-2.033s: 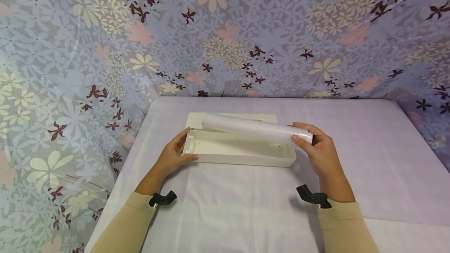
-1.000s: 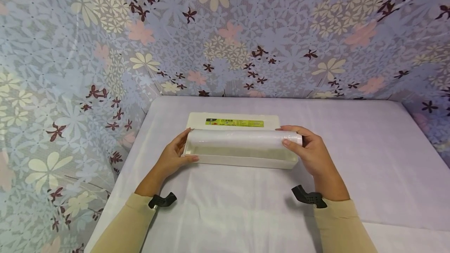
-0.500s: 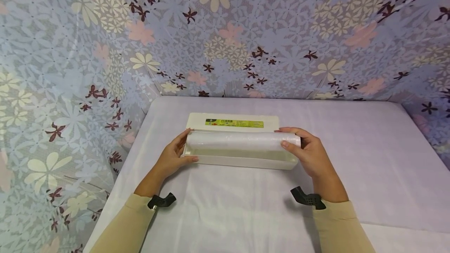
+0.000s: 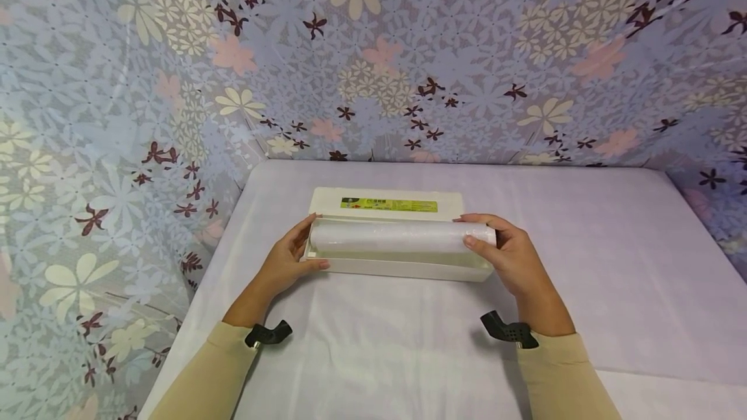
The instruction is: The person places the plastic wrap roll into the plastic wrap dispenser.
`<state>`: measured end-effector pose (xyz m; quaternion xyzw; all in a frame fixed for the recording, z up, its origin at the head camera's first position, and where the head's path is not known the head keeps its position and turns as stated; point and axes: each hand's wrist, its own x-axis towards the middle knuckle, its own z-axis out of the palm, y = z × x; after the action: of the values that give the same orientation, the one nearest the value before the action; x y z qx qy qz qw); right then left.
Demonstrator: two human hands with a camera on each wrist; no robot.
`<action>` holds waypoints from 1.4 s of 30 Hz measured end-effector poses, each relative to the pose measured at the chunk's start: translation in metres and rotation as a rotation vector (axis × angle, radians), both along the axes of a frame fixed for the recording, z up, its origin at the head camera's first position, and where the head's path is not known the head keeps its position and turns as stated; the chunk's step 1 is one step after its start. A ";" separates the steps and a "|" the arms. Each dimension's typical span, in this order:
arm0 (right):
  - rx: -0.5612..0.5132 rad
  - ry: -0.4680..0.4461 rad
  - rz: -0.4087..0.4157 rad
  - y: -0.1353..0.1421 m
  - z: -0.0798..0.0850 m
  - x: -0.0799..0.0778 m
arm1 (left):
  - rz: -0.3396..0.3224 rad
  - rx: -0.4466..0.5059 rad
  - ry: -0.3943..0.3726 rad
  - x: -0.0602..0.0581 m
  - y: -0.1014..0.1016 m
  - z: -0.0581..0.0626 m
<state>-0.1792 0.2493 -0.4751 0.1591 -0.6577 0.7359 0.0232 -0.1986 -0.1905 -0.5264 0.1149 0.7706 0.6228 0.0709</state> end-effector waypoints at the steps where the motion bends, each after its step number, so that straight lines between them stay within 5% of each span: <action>1: 0.001 0.000 0.003 0.000 -0.001 0.000 | -0.002 0.001 0.000 0.000 0.000 -0.001; 29: 0.057 0.004 0.002 -0.001 -0.006 0.003 | -0.023 0.020 -0.005 0.003 0.000 0.001; 42: 0.233 -0.008 0.001 0.001 0.001 0.003 | -0.023 0.034 0.004 0.002 0.000 0.001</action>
<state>-0.1763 0.2505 -0.4744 0.1580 -0.7388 0.6551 0.0018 -0.1968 -0.1900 -0.5250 0.1264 0.7586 0.6349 0.0745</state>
